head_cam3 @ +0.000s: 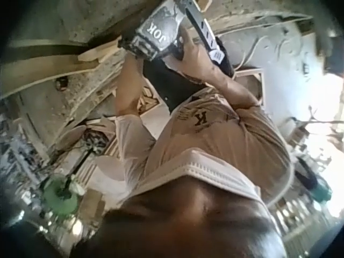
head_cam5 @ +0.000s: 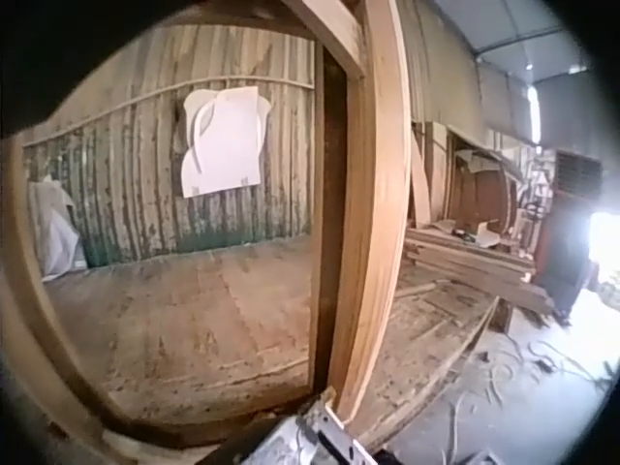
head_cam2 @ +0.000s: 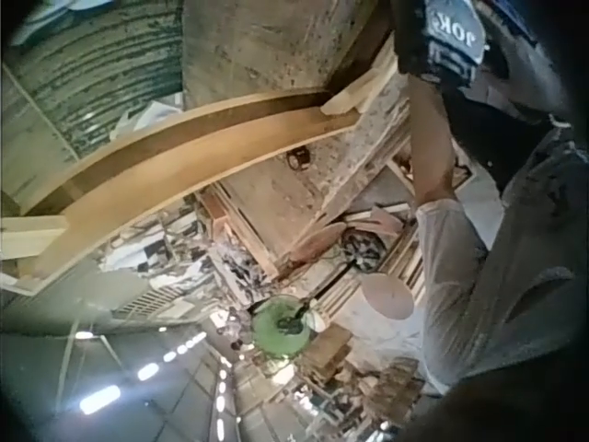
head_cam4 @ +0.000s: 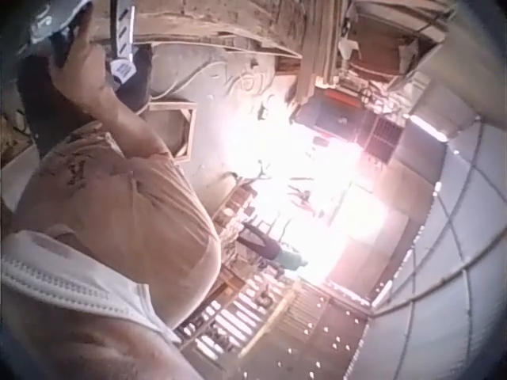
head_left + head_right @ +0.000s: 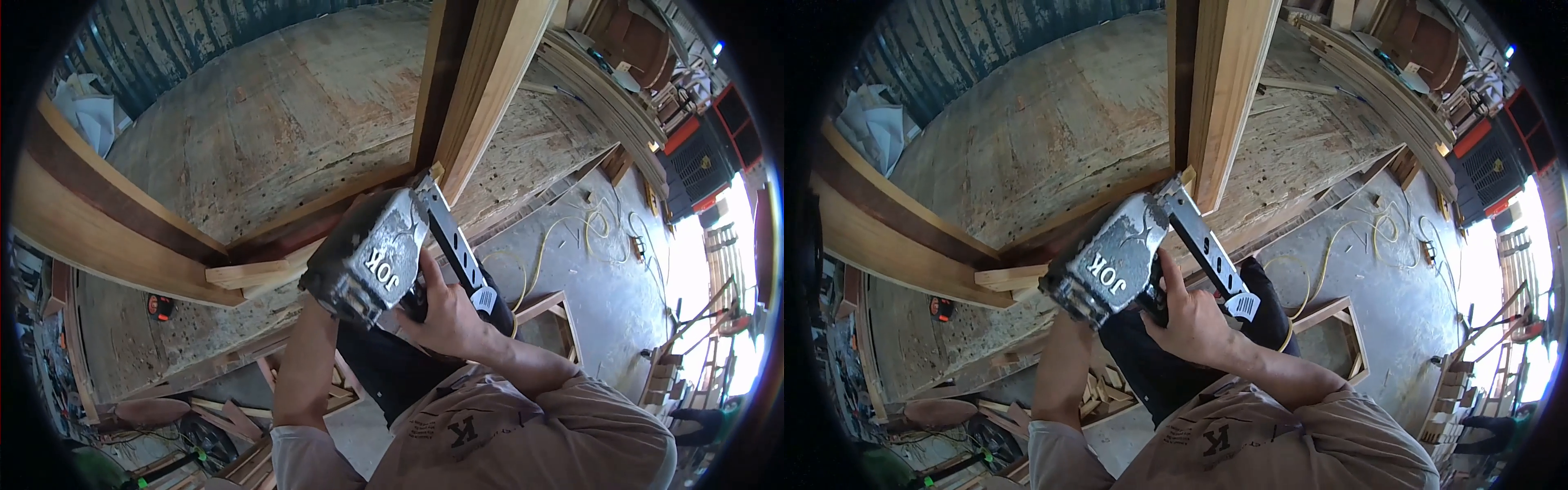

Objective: Assembling a wooden frame using a nail gun and handling long wooden planks in a manufacturing workshop.

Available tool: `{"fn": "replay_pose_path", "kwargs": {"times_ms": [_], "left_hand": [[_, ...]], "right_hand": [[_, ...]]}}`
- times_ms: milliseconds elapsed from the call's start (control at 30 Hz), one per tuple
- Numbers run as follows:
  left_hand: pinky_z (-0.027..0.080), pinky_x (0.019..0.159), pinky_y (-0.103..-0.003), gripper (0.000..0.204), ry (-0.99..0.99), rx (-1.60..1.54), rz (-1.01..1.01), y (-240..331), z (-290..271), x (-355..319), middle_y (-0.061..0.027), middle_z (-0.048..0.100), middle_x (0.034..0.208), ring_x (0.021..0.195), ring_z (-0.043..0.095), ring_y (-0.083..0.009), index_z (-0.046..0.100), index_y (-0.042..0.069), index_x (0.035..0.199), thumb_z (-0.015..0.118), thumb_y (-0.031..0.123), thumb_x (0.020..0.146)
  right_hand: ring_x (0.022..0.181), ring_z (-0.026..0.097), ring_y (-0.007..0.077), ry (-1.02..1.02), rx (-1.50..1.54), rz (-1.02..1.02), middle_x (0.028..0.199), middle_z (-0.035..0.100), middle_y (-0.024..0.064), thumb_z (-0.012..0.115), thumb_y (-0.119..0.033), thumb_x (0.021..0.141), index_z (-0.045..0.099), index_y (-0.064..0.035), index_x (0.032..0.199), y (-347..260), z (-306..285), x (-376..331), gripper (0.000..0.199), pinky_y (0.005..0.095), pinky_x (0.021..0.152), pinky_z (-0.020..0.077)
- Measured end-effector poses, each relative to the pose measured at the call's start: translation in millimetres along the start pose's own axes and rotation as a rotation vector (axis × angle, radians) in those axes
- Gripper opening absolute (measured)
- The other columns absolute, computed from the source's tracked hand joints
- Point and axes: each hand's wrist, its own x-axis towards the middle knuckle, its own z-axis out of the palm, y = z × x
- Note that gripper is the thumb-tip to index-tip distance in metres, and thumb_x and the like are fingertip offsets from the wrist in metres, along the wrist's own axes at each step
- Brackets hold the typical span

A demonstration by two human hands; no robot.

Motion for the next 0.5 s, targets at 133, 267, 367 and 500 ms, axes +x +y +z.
{"fn": "replay_pose_path", "kwargs": {"times_ms": [133, 267, 367, 500], "left_hand": [[0.038, 0.103, -0.038, 0.049, -0.014, -0.400, -0.057, 5, -5, -5, -0.0160, 0.056, 0.125, 0.121, 0.049, -0.0272, 0.054, 0.004, 0.123, 0.056, 0.035, 0.085], [0.038, 0.103, -0.039, 0.053, -0.018, -0.800, -0.140, 10, -8, -7, -0.0149, 0.054, 0.128, 0.122, 0.048, -0.0262, 0.052, 0.005, 0.126, 0.054, 0.038, 0.086], [0.038, 0.103, -0.039, 0.056, -0.017, -1.098, -0.208, 12, -8, -7, -0.0140, 0.053, 0.129, 0.123, 0.047, -0.0255, 0.050, 0.005, 0.129, 0.052, 0.041, 0.086], [0.038, 0.104, -0.039, 0.060, -0.009, -1.489, -0.304, 14, -10, -5, -0.0129, 0.051, 0.132, 0.124, 0.046, -0.0245, 0.048, 0.005, 0.132, 0.050, 0.044, 0.087]], "right_hand": [[0.064, 0.065, 0.0399, 0.073, 0.022, 0.013, 0.083, 0.063, 0.0268, 0.069, -0.016, 0.076, 0.004, 0.0080, 0.143, -1, 5, 5, 0.097, 0.0445, 0.058, 0.0556], [0.065, 0.066, 0.0402, 0.140, 0.027, -0.009, 0.082, 0.063, 0.0260, 0.070, -0.018, 0.077, 0.005, 0.0081, 0.143, -3, 11, 7, 0.096, 0.0450, 0.057, 0.0557], [0.074, 0.066, 0.0420, 0.127, 0.071, 0.049, 0.092, 0.062, 0.0282, 0.072, -0.022, 0.077, 0.008, 0.0079, 0.142, -11, 10, 9, 0.096, 0.0447, 0.065, 0.0554], [0.090, 0.063, 0.0438, 0.186, 0.104, -0.005, 0.105, 0.057, 0.0301, 0.076, -0.024, 0.075, 0.010, 0.0059, 0.142, -9, 15, 14, 0.098, 0.0440, 0.078, 0.0526]]}}
